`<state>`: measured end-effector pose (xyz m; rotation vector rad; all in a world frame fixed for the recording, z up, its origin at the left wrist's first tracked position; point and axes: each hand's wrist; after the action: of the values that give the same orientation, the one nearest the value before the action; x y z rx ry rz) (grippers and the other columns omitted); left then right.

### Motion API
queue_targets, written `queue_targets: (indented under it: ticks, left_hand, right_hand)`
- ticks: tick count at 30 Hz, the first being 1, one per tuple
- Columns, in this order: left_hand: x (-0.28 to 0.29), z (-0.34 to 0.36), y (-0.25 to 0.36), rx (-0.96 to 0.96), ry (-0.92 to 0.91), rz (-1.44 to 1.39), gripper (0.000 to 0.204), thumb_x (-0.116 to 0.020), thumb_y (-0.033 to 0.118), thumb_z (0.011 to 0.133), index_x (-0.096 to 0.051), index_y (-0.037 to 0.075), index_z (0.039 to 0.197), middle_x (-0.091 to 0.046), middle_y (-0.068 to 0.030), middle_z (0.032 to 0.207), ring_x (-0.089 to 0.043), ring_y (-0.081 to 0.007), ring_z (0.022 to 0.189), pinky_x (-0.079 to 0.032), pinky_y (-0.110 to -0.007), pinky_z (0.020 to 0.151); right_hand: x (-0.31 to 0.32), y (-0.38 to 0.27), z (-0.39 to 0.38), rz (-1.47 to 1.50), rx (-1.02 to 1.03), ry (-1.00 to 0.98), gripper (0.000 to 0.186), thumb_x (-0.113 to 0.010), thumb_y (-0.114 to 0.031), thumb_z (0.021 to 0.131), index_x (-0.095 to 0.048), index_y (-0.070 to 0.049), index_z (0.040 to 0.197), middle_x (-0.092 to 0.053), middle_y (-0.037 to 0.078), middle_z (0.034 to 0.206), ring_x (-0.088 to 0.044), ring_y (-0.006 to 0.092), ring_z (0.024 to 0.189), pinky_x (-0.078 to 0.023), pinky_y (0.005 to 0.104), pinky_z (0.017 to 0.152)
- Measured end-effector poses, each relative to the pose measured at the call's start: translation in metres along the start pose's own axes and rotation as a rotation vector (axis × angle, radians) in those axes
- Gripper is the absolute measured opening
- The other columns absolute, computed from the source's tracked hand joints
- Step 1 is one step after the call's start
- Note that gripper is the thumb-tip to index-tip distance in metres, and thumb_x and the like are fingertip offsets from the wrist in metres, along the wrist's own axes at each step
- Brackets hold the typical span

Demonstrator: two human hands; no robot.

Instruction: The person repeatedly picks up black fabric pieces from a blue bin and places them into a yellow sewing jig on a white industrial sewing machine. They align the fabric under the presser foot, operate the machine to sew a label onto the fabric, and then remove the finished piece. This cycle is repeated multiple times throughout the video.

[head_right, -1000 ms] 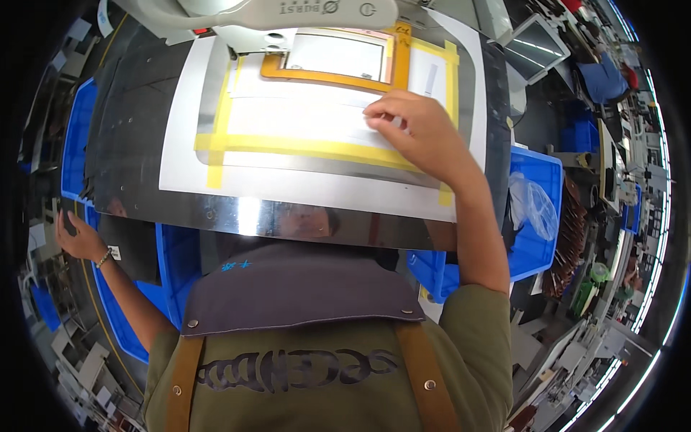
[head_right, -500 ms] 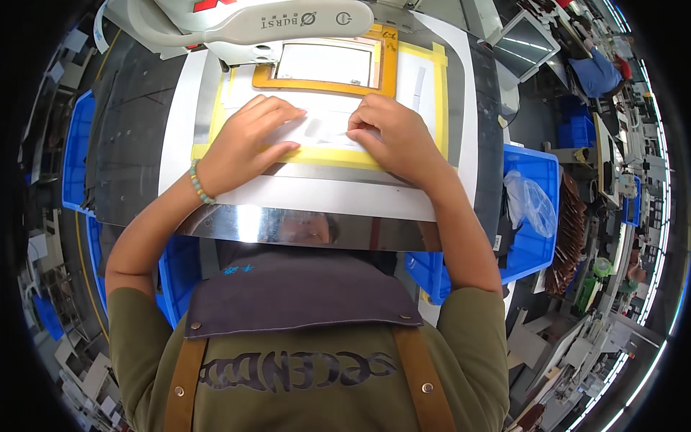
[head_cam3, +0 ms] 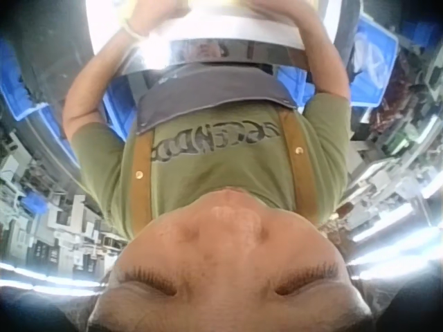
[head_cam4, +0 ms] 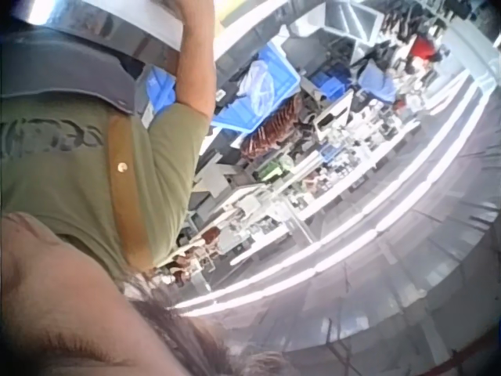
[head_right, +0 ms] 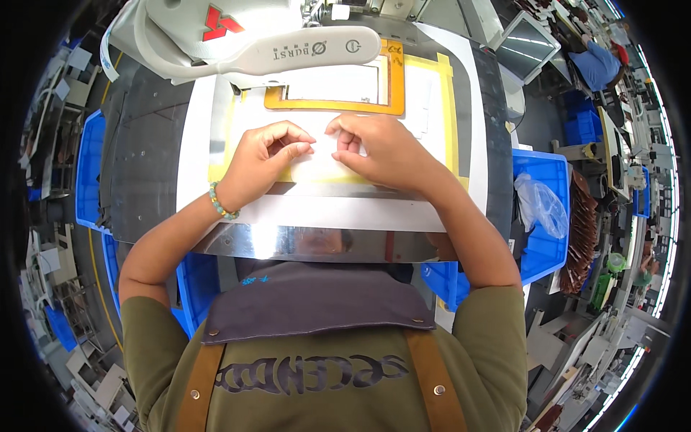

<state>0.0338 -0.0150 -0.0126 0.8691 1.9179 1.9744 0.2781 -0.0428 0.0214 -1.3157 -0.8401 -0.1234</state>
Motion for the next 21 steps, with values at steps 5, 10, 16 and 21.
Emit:
queue_targets:
  ticks: [5,10,16,21]
  left_hand:
    - [0.015,-0.006,0.007,-0.07,0.032,0.127,0.012,-0.066,0.005,0.096,-0.073,-0.001,0.104,-0.075,-0.0062,0.096,-0.071,-0.0127,0.09,-0.054,-0.027,0.08]
    - [0.042,-0.001,-0.004,-0.491,0.161,0.619,0.01,-0.068,0.001,0.091,-0.072,0.0,0.101,-0.072,-0.0089,0.091,-0.068,-0.0193,0.082,-0.055,-0.031,0.074]
    - [0.051,0.003,-0.01,-0.446,0.292,0.611,0.008,-0.071,0.004,0.088,-0.072,0.001,0.095,-0.07,-0.0103,0.089,-0.064,-0.0282,0.08,-0.053,-0.037,0.073]
    - [0.057,0.002,-0.008,-0.421,0.267,0.67,0.011,-0.073,0.006,0.087,-0.073,0.002,0.097,-0.07,-0.0096,0.093,-0.064,-0.028,0.088,-0.053,-0.038,0.078]
  right_hand:
    - [-0.005,-0.007,0.017,-0.101,0.035,-0.117,0.018,-0.074,-0.012,0.082,-0.071,-0.002,0.097,-0.071,0.01,0.089,-0.068,0.0252,0.078,-0.053,0.0368,0.073]
    - [-0.014,-0.009,0.013,-0.23,0.055,-0.101,0.01,-0.074,-0.013,0.082,-0.068,-0.005,0.083,-0.065,0.008,0.087,-0.064,0.0274,0.089,-0.052,0.0391,0.078]
    - [-0.027,-0.007,0.0,-0.283,0.13,0.026,0.011,-0.074,-0.014,0.084,-0.066,-0.007,0.085,-0.06,0.007,0.091,-0.059,0.027,0.092,-0.049,0.0407,0.081]
    - [-0.043,-0.01,-0.013,-0.338,0.114,0.153,0.015,-0.074,-0.018,0.087,-0.064,-0.007,0.091,-0.058,0.005,0.095,-0.056,0.0271,0.097,-0.044,0.0403,0.086]
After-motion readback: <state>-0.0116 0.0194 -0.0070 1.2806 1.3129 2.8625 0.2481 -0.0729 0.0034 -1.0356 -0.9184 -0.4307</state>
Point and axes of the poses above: each hand's wrist, its own z-axis towards the middle knuckle, its own x-axis out of the back of the hand, y = z × x
